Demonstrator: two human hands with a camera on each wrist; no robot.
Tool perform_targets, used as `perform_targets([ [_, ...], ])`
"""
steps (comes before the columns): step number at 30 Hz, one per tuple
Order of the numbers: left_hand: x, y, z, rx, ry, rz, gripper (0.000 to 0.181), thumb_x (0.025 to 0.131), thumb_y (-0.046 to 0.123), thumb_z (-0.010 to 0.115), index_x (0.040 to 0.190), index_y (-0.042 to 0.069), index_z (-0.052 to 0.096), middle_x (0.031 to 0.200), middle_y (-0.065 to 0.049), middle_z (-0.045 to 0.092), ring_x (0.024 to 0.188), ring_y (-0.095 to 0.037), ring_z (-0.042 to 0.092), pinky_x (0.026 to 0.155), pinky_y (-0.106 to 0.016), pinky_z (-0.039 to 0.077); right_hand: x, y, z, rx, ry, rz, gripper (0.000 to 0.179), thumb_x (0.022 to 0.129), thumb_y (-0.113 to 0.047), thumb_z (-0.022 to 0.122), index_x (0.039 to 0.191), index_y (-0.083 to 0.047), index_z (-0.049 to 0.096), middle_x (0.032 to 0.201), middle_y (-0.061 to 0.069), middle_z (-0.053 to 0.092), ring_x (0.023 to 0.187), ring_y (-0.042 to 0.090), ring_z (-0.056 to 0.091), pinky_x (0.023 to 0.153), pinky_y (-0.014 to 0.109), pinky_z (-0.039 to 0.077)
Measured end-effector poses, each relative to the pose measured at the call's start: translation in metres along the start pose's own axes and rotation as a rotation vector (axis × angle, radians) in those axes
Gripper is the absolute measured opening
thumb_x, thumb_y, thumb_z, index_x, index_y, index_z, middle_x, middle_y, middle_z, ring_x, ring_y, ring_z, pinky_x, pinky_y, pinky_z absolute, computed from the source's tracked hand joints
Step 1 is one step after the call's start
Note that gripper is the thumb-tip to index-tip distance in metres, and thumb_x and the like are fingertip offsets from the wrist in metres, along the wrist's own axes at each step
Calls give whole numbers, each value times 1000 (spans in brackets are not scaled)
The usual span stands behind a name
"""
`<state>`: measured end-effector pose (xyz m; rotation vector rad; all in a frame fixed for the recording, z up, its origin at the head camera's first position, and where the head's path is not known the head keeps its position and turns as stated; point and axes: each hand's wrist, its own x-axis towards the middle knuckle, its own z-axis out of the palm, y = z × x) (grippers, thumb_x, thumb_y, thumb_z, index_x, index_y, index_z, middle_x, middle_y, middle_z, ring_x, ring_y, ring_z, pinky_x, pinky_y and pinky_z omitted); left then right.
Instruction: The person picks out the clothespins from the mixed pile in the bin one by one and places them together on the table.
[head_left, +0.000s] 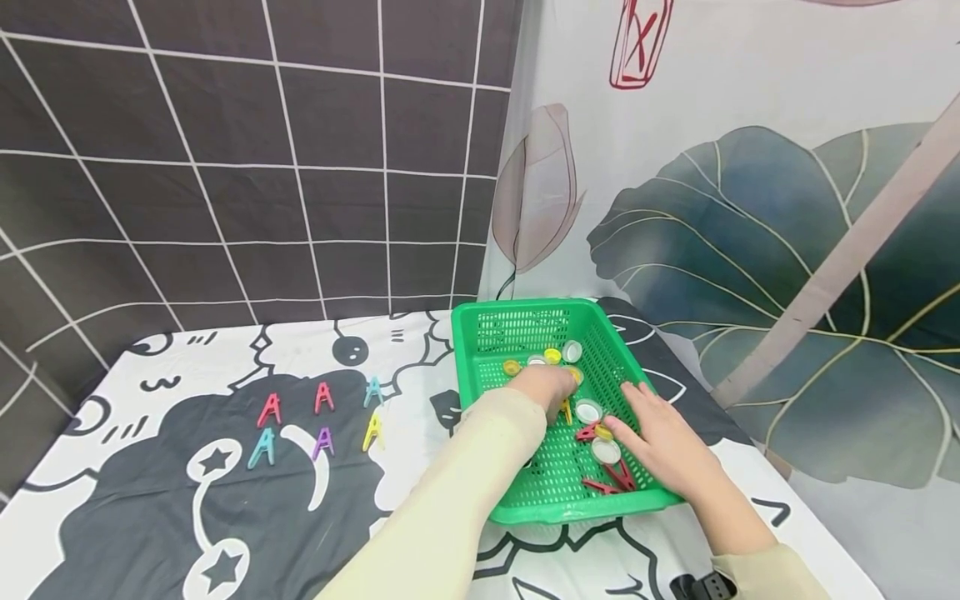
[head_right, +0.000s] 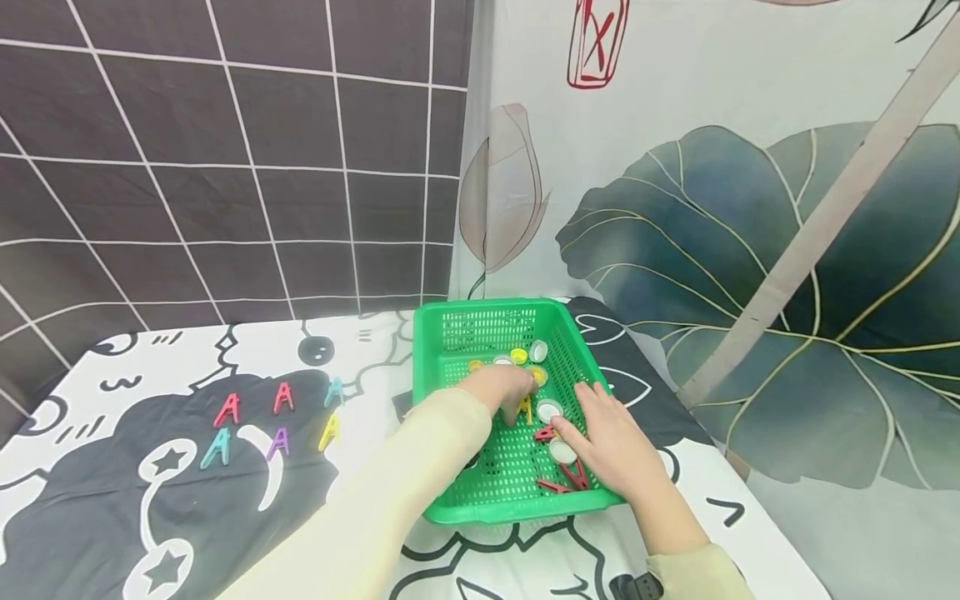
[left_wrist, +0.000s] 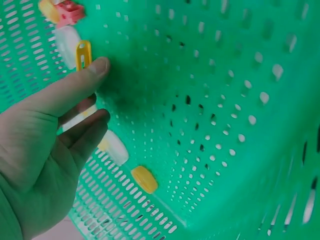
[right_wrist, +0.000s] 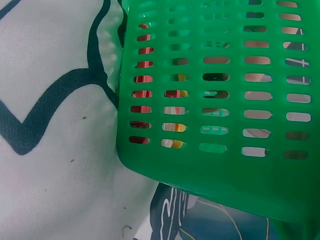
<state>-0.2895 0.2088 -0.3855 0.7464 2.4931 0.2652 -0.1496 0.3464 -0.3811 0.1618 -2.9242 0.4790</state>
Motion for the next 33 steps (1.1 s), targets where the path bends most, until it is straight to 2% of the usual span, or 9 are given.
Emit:
perform_targets([
  [2, 4, -4, -3, 334, 33, 192, 35, 79, 13, 76, 110, 21, 62, 97, 7, 60, 90, -10, 54, 78, -22, 45, 1, -1, -1, 1, -2, 0, 68, 97, -43, 46, 138, 10, 35, 140, 28, 37, 133, 45, 25, 103, 60, 23],
  [4, 8, -8, -6, 355, 21, 245, 47, 78, 23, 78, 120, 21, 59, 106, 8, 61, 98, -11, 55, 83, -24, 45, 1, -1, -2, -1, -2, 1, 68, 97, -42, 46, 138, 10, 35, 140, 29, 37, 133, 45, 25, 102, 61, 23],
  [7, 11, -11, -10, 306, 16, 268, 60, 77, 30, 78, 131, 21, 54, 115, 7, 59, 107, -13, 54, 90, -26, 43, 1, -1, -3, -11, -6, 1, 67, 97, -41, 47, 138, 11, 35, 140, 29, 37, 132, 46, 25, 101, 62, 24],
  [9, 11, -12, -12, 252, 35, 283, 60, 77, 31, 78, 131, 20, 54, 113, 7, 59, 104, -11, 54, 88, -25, 44, 1, -1, -3, -19, -8, -1, 68, 97, -42, 47, 137, 11, 35, 139, 30, 37, 132, 47, 25, 101, 62, 24],
  [13, 7, -14, -22, 109, 123, 360, 60, 78, 30, 78, 130, 13, 54, 108, 4, 59, 95, -8, 54, 84, -22, 44, 2, -2, -1, -29, -13, -3, 68, 97, -43, 46, 137, 11, 36, 139, 30, 37, 131, 48, 26, 100, 63, 24],
  [17, -1, -18, -40, -48, 209, 432, 64, 80, 33, 74, 134, 9, 50, 122, 1, 56, 105, -10, 53, 89, -22, 42, 3, -3, 1, -41, -21, -3, 69, 97, -44, 45, 137, 11, 35, 139, 30, 37, 131, 48, 26, 100, 63, 24],
  [21, -6, -23, -49, -157, 250, 474, 65, 82, 34, 72, 137, 11, 47, 131, 0, 51, 109, -12, 52, 89, -24, 43, 3, -4, 2, -47, -27, 3, 70, 97, -45, 45, 138, 11, 35, 139, 31, 37, 131, 49, 26, 99, 64, 24],
  [26, -10, -27, -54, -233, 272, 509, 66, 81, 35, 73, 137, 12, 48, 128, 2, 52, 104, -9, 53, 81, -22, 44, 2, -4, 2, -48, -27, 6, 69, 97, -44, 45, 138, 11, 35, 139, 31, 36, 130, 50, 25, 100, 64, 23],
  [33, -22, -30, -66, -219, 274, 526, 66, 82, 35, 72, 138, 12, 46, 131, 1, 49, 108, -11, 52, 82, -20, 44, 3, -4, 2, -51, -37, 15, 71, 97, -45, 43, 138, 11, 33, 140, 31, 35, 131, 49, 24, 101, 64, 21],
])
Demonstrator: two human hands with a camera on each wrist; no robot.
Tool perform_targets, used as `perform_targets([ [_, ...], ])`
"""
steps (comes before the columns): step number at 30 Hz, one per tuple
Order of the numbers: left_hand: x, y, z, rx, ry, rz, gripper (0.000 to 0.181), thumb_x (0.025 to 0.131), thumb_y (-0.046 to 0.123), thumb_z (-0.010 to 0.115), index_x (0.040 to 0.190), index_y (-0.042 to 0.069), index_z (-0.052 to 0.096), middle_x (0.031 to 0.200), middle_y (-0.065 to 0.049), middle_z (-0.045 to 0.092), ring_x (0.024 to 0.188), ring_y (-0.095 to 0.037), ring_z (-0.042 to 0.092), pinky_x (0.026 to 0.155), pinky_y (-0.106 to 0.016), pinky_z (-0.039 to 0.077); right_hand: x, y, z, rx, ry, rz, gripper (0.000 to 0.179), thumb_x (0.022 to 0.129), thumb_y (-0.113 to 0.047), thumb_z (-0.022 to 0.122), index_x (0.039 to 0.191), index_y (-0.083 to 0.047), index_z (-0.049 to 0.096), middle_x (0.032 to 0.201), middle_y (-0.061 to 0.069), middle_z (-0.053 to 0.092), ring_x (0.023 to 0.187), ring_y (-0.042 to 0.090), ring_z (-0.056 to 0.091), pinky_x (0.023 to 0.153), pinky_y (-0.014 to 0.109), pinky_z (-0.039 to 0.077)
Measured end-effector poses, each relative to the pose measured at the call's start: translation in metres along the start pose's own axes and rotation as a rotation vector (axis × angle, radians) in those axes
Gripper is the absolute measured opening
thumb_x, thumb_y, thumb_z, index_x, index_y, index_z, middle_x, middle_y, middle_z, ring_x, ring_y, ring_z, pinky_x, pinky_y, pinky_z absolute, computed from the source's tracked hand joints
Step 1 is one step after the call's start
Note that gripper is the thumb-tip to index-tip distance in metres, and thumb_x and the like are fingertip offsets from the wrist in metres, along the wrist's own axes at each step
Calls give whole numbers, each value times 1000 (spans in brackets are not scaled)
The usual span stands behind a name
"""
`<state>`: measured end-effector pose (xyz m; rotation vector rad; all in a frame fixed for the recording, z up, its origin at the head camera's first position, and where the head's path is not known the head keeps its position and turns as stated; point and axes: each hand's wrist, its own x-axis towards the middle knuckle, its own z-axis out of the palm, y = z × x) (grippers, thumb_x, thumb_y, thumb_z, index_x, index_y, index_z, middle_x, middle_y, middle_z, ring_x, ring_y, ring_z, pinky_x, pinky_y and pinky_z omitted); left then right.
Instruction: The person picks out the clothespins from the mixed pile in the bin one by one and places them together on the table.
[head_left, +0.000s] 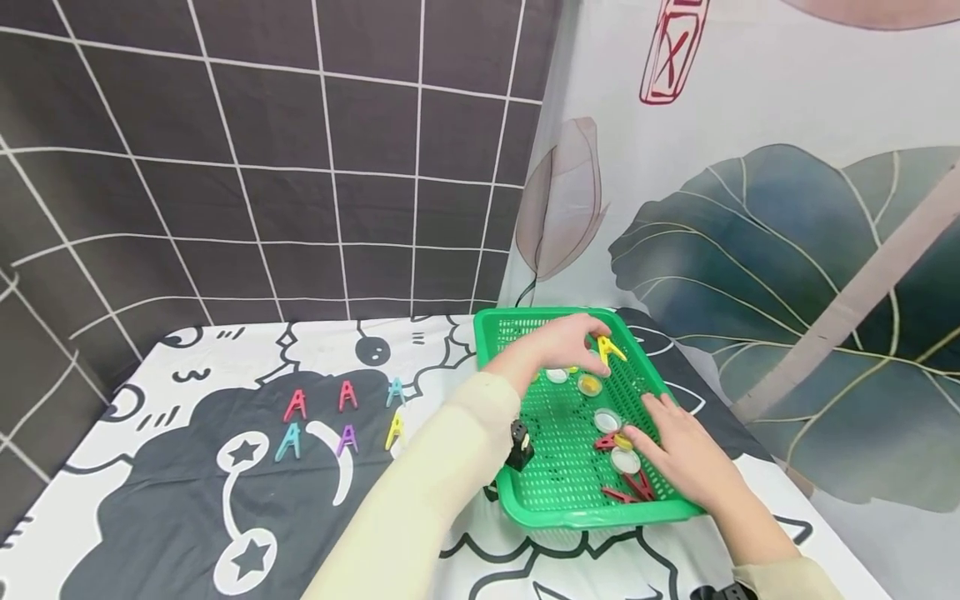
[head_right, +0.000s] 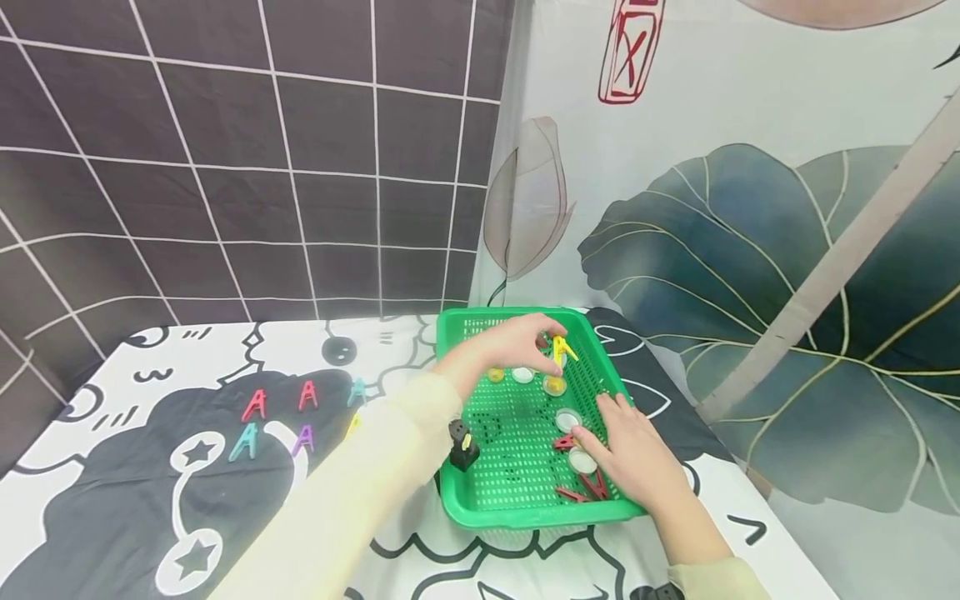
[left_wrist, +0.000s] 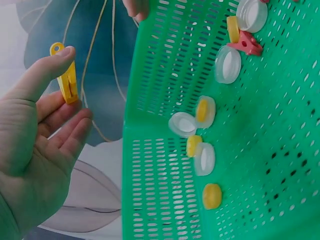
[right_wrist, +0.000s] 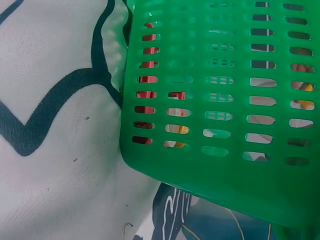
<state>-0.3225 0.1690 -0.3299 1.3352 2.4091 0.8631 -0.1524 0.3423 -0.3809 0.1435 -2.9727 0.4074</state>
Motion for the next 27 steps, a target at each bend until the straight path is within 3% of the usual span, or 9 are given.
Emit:
perform_targets([
  [12, -23, 7, -36, 125, -20, 54, 66, 82, 34, 71, 138, 10, 46, 135, 0, 47, 114, -15, 52, 89, -19, 40, -1, 4, -2, 16, 1, -5, 70, 97, -43, 45, 138, 12, 33, 139, 34, 33, 131, 51, 23, 99, 65, 21],
  [20, -52, 5, -63, 233, -10, 48, 64, 80, 31, 73, 135, 10, 48, 132, -1, 49, 112, -16, 53, 92, -22, 40, -1, 3, 1, 19, 19, -28, 70, 97, -45, 44, 137, 13, 34, 139, 33, 35, 130, 51, 24, 100, 64, 22],
  [27, -75, -1, -75, 254, -6, 29, 61, 79, 32, 72, 133, 13, 50, 128, 2, 51, 111, -14, 53, 92, -23, 41, 0, 4, 1, 23, 22, -29, 70, 97, -44, 43, 137, 13, 34, 138, 34, 34, 129, 52, 24, 99, 65, 22],
])
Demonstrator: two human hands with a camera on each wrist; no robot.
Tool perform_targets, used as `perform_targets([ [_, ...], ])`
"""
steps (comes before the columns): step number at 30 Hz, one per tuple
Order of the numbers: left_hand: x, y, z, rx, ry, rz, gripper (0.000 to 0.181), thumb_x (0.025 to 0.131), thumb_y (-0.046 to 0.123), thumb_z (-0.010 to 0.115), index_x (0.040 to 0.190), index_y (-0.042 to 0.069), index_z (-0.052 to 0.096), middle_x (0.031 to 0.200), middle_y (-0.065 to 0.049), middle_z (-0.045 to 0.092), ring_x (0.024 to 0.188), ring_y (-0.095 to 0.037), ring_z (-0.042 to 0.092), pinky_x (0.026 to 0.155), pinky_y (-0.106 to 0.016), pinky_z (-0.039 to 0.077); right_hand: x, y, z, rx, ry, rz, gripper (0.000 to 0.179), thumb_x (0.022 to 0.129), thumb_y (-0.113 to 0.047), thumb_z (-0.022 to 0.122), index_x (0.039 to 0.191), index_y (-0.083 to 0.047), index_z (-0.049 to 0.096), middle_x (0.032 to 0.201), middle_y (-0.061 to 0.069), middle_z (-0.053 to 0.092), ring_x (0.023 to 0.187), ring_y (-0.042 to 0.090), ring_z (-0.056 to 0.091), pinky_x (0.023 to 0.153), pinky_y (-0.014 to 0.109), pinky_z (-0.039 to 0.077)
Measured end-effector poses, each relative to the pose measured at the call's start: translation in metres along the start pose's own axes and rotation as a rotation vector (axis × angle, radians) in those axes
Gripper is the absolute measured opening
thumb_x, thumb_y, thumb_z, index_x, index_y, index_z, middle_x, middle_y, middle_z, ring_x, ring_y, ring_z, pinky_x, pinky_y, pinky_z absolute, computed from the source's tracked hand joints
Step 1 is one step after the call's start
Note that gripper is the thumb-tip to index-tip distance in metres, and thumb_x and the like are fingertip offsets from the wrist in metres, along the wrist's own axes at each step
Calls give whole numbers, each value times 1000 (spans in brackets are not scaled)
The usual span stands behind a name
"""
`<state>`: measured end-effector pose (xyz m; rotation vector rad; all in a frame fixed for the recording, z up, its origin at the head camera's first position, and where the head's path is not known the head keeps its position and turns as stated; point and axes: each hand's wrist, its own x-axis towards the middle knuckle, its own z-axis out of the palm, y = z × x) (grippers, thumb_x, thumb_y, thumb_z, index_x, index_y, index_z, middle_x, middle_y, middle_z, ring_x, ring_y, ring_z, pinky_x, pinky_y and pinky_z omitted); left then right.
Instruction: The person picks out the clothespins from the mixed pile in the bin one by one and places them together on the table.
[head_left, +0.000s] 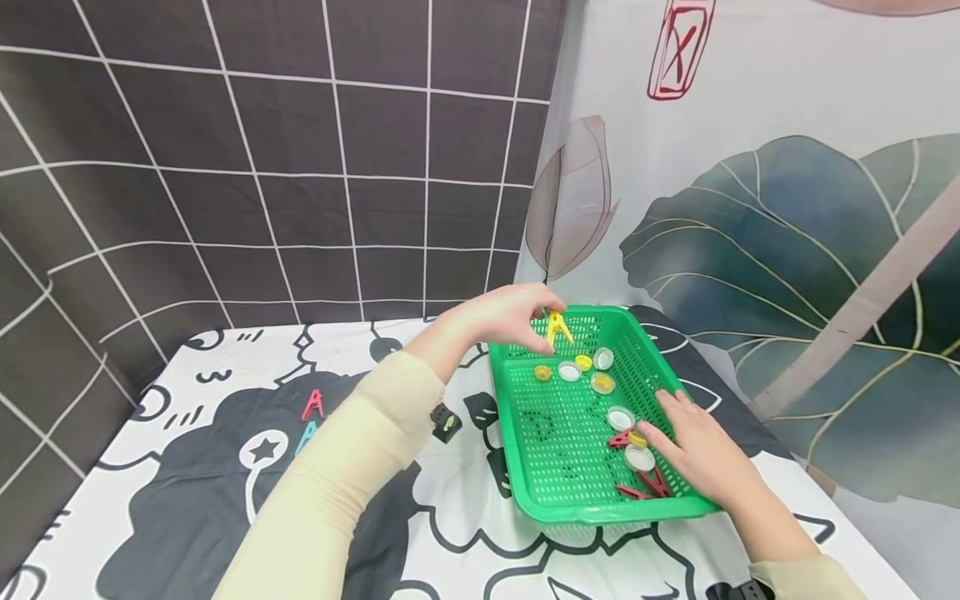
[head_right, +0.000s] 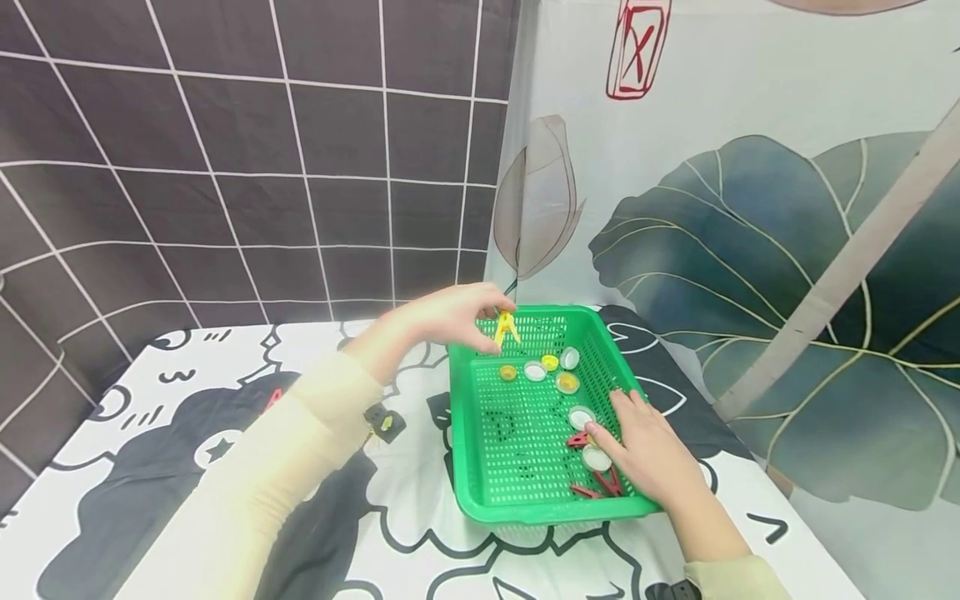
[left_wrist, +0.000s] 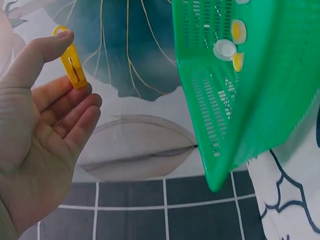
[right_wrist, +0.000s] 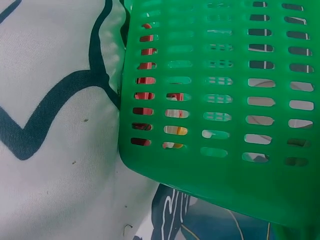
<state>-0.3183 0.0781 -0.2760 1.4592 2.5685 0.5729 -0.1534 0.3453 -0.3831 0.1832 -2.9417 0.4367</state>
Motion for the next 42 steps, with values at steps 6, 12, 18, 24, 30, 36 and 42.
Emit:
perform_targets([
  [6, -26, -15, 0, 34, 6, -37, 62, 78, 33, 73, 132, 13, 51, 123, 4, 52, 109, -11, 52, 91, -25, 41, 0, -2, 1, 4, 0, -2, 69, 97, -43, 45, 137, 12, 34, 138, 34, 35, 129, 52, 25, 99, 65, 23],
  [12, -53, -34, 1, 6, 15, -78, 61, 77, 31, 74, 131, 12, 53, 123, 3, 52, 110, -13, 53, 92, -27, 43, 1, 0, 1, -2, -10, 5, 70, 98, -43, 43, 138, 12, 33, 139, 35, 33, 129, 52, 24, 99, 65, 21],
  [18, -69, -49, 0, -29, 7, -83, 60, 76, 27, 73, 130, 8, 53, 122, 0, 53, 109, -18, 54, 90, -29, 45, 1, 0, -1, -9, -16, 2, 70, 98, -43, 44, 138, 13, 32, 139, 35, 32, 129, 52, 23, 100, 65, 21],
  [24, -84, -56, 2, -14, -6, -104, 60, 75, 26, 73, 130, 10, 53, 120, 0, 53, 108, -19, 53, 91, -31, 44, 2, 0, 1, -11, -12, -3, 69, 97, -42, 45, 137, 13, 33, 138, 35, 33, 129, 52, 24, 99, 65, 22],
  [30, -110, -67, 11, 12, -25, -83, 61, 75, 23, 73, 129, 6, 53, 123, -4, 54, 110, -22, 54, 94, -35, 43, 1, -1, 1, -1, -7, -3, 69, 97, -42, 45, 137, 14, 34, 138, 35, 34, 129, 53, 24, 98, 66, 22],
  [36, -151, -84, 26, -12, -30, -128, 60, 71, 19, 75, 125, 3, 55, 119, -7, 56, 109, -28, 54, 93, -39, 44, 3, -1, 3, 13, -14, -8, 69, 98, -43, 43, 138, 13, 32, 139, 35, 33, 129, 53, 23, 99, 66, 22],
  [42, -174, -95, 40, -29, -41, -206, 61, 71, 21, 76, 126, 4, 55, 123, -5, 55, 112, -27, 53, 96, -43, 42, 2, 0, 0, 9, -10, -9, 69, 98, -42, 42, 138, 13, 32, 138, 36, 32, 129, 53, 23, 98, 66, 22],
])
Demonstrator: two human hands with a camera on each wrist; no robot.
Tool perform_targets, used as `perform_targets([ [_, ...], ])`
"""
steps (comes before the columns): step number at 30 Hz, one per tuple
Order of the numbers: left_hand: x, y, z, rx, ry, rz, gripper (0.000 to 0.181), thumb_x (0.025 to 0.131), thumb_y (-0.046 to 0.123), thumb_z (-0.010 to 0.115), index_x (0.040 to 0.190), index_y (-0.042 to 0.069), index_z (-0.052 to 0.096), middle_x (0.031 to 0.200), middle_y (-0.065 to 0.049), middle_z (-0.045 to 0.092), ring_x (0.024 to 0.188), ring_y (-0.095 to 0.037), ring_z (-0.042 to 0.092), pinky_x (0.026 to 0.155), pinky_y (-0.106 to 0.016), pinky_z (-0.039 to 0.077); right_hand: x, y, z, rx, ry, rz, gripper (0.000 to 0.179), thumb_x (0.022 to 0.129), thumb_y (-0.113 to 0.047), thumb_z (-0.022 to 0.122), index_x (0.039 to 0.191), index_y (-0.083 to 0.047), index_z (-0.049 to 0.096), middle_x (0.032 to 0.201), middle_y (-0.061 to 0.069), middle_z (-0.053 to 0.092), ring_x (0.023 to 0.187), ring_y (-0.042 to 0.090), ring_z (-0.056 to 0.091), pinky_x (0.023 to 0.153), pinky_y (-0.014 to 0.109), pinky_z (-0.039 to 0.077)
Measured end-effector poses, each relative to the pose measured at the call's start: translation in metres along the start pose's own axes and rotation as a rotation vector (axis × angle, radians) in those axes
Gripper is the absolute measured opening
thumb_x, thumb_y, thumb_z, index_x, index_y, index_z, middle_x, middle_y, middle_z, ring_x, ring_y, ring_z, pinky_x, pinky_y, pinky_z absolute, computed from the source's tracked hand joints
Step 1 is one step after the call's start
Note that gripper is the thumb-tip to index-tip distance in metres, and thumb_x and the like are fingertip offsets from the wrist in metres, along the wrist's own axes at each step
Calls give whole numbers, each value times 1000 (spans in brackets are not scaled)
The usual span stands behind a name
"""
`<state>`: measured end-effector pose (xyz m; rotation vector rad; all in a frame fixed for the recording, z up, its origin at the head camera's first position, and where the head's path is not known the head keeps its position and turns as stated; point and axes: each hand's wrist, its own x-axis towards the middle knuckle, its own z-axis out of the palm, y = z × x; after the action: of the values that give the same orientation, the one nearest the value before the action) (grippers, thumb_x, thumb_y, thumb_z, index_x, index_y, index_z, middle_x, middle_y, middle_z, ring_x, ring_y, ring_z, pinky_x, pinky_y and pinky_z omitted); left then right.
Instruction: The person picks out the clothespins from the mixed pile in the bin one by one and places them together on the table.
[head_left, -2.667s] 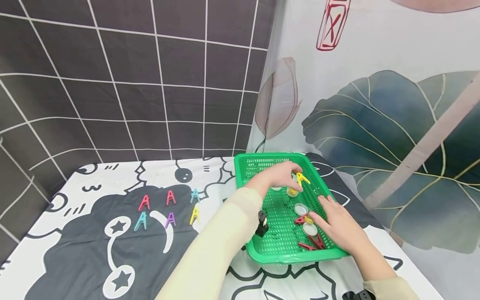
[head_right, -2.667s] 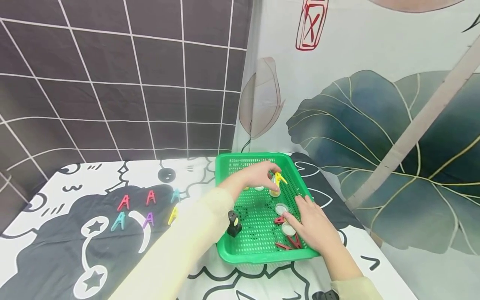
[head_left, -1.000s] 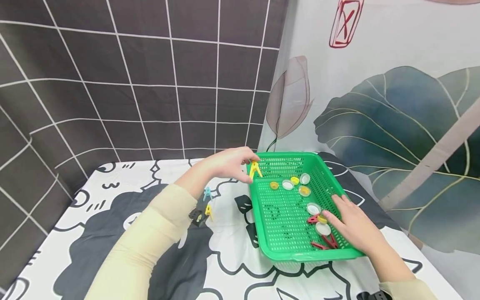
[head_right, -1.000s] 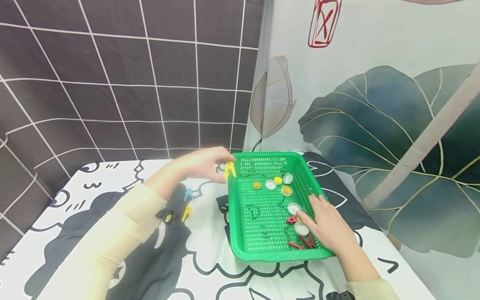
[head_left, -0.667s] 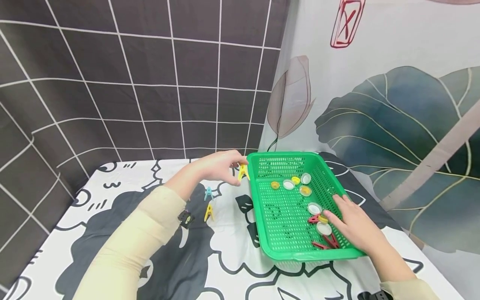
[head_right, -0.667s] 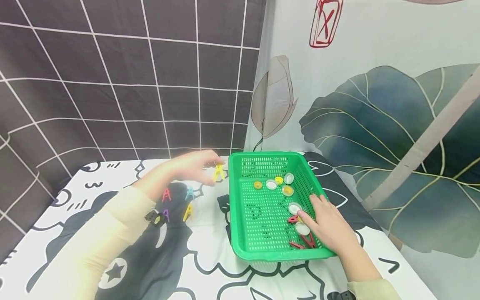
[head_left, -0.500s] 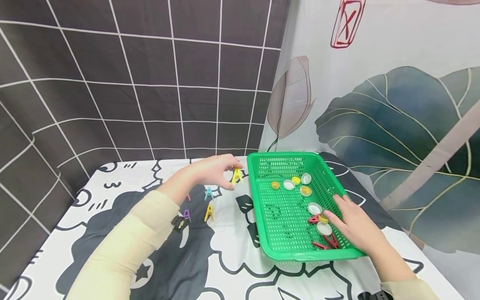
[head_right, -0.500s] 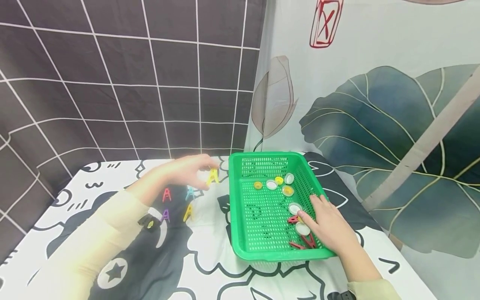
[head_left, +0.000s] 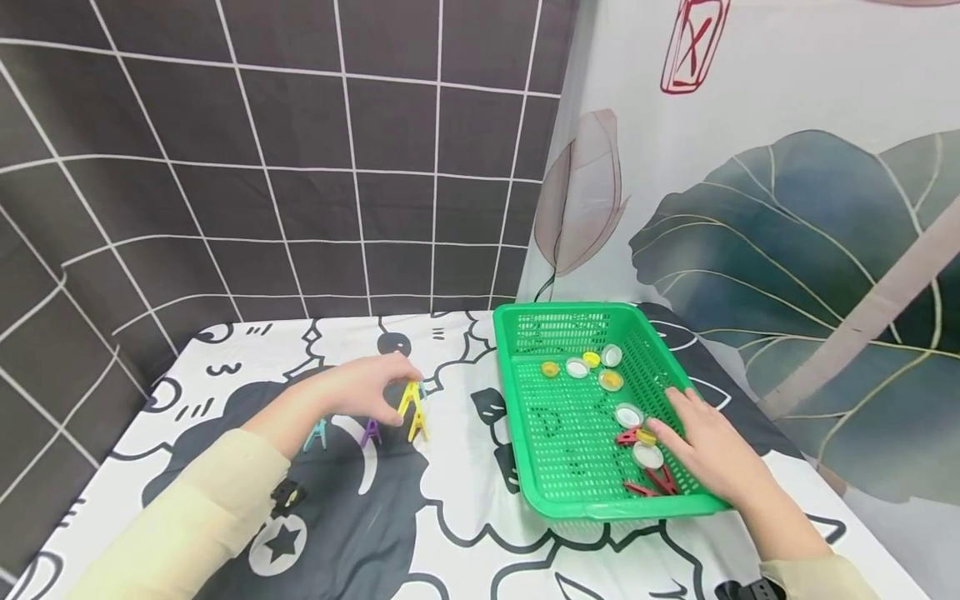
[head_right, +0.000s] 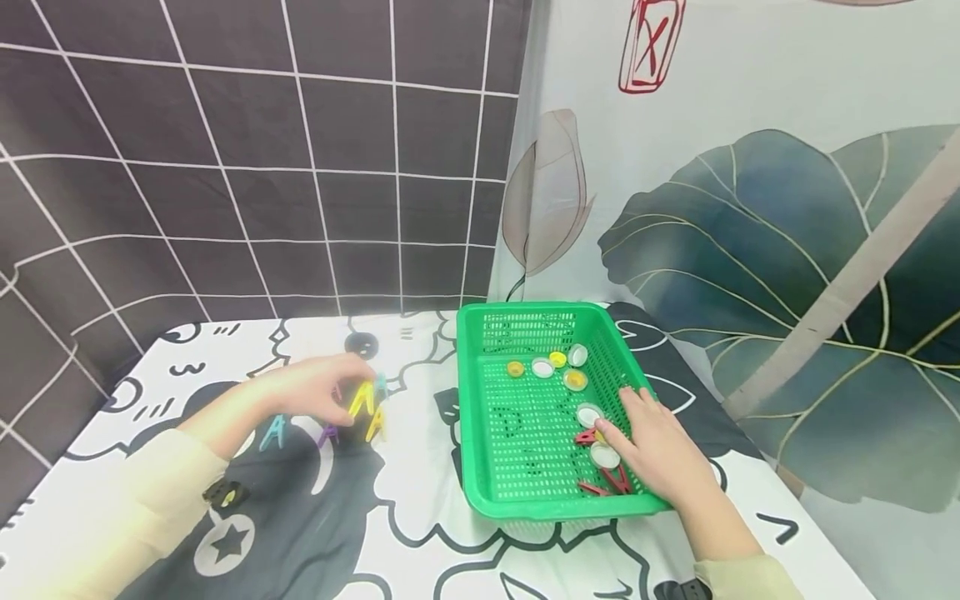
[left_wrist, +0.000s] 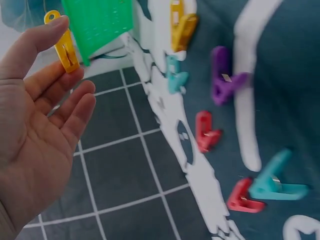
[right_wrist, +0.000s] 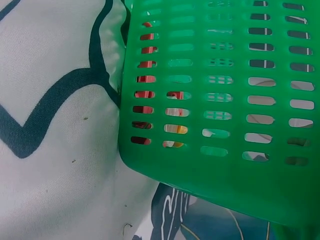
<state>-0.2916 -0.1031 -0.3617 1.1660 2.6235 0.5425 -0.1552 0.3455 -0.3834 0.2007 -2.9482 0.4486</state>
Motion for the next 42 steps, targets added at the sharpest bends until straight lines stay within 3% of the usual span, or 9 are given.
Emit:
perform_targets([
  [6, -16, -13, 15, -19, -23, -20, 60, 71, 19, 75, 125, 3, 56, 124, -5, 54, 108, -25, 54, 90, -40, 45, -1, -1, -1, -4, 0, 3, 70, 98, -43, 43, 137, 14, 33, 138, 35, 33, 130, 52, 23, 99, 65, 21],
  [12, -25, -20, 24, 18, -29, -29, 57, 70, 19, 76, 123, 5, 58, 121, -4, 55, 116, -28, 51, 98, -47, 39, -1, -2, 0, -8, -10, 10, 70, 98, -43, 42, 138, 14, 32, 138, 36, 32, 130, 52, 22, 99, 66, 21],
  [19, -35, -30, 30, 34, -18, -58, 55, 68, 19, 76, 119, 5, 60, 121, -8, 57, 118, -30, 49, 98, -48, 38, -2, -1, 3, 9, -18, 5, 69, 98, -43, 42, 137, 14, 32, 138, 36, 33, 130, 53, 22, 98, 66, 21],
  [30, -58, -46, 40, 1, 17, -103, 54, 64, 20, 77, 114, 6, 62, 108, 1, 56, 98, -20, 56, 87, -44, 46, 2, 3, 0, 4, -15, -6, 69, 99, -41, 42, 138, 14, 31, 138, 37, 31, 129, 54, 21, 98, 67, 20],
  [35, -70, -50, 43, 32, 19, -125, 54, 63, 21, 79, 113, 7, 63, 106, 2, 57, 98, -20, 55, 88, -45, 45, 2, 4, 1, 9, -17, -9, 68, 99, -41, 42, 138, 14, 31, 138, 38, 31, 129, 54, 21, 98, 67, 20],
  [42, -85, -51, 43, 56, 2, -153, 50, 62, 21, 79, 109, 11, 64, 98, 8, 54, 87, -14, 51, 79, -40, 46, 2, 4, 1, 18, -20, 1, 69, 98, -41, 43, 138, 13, 31, 138, 38, 30, 129, 54, 21, 98, 68, 20],
])
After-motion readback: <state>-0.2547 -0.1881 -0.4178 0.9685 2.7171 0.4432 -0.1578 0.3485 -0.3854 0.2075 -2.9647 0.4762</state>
